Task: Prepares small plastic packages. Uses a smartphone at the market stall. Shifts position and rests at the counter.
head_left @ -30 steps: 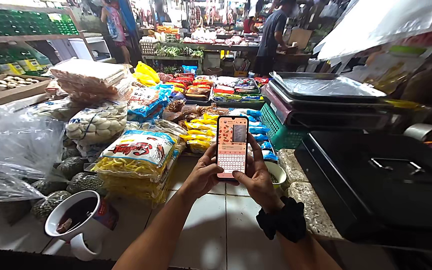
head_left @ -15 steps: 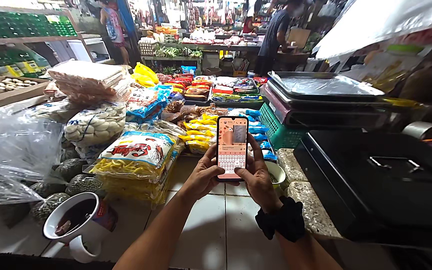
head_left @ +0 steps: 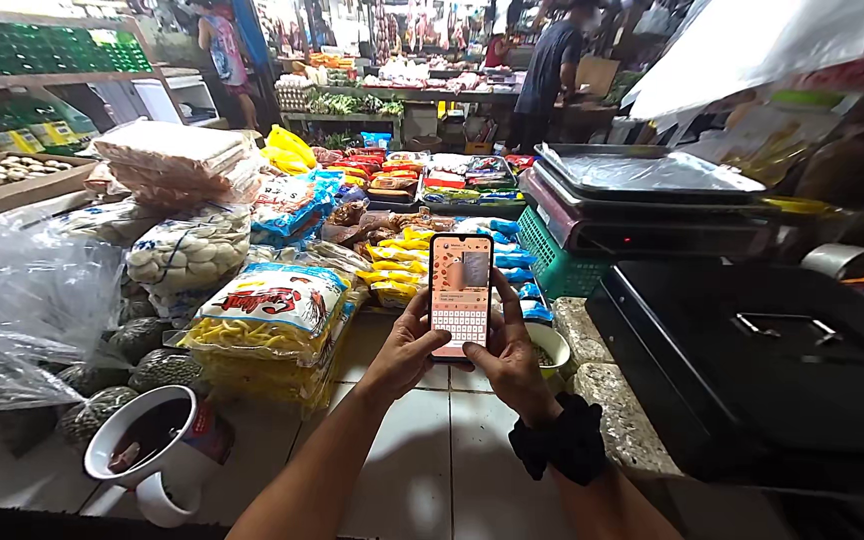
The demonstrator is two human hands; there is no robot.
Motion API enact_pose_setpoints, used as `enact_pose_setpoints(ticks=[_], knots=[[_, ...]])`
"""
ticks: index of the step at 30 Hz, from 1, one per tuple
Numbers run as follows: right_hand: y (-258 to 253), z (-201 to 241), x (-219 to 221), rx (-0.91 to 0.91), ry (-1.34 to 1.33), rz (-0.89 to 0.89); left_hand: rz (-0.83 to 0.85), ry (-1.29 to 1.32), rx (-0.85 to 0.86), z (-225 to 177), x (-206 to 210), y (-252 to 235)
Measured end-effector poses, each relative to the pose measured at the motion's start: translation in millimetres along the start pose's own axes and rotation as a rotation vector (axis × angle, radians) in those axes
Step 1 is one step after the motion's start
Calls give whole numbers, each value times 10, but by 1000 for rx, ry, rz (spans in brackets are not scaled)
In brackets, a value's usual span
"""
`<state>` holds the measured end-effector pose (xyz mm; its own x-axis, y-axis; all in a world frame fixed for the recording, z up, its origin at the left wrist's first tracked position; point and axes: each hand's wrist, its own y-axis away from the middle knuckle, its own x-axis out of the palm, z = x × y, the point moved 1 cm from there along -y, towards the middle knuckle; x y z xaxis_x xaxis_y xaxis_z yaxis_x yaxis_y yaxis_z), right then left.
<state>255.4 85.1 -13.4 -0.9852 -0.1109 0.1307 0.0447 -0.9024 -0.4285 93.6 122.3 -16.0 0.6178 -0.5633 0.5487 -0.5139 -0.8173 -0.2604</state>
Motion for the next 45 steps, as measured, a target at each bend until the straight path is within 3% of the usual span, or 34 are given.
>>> enact_pose_setpoints(ticks=[7,12,29,45], knots=[[0,19,5,40,-22,13,-50,-78,14,15,-16,-10],[-32,-13,-38,39,-134,11,93,49,-18,-34,-57,-9],[-32,-29,-13,-24,-70,-93,123,54,-18,3,-12,-3],[-27,-30,-34,32,-90,-14,38,67,-25,-6,-12,-5]])
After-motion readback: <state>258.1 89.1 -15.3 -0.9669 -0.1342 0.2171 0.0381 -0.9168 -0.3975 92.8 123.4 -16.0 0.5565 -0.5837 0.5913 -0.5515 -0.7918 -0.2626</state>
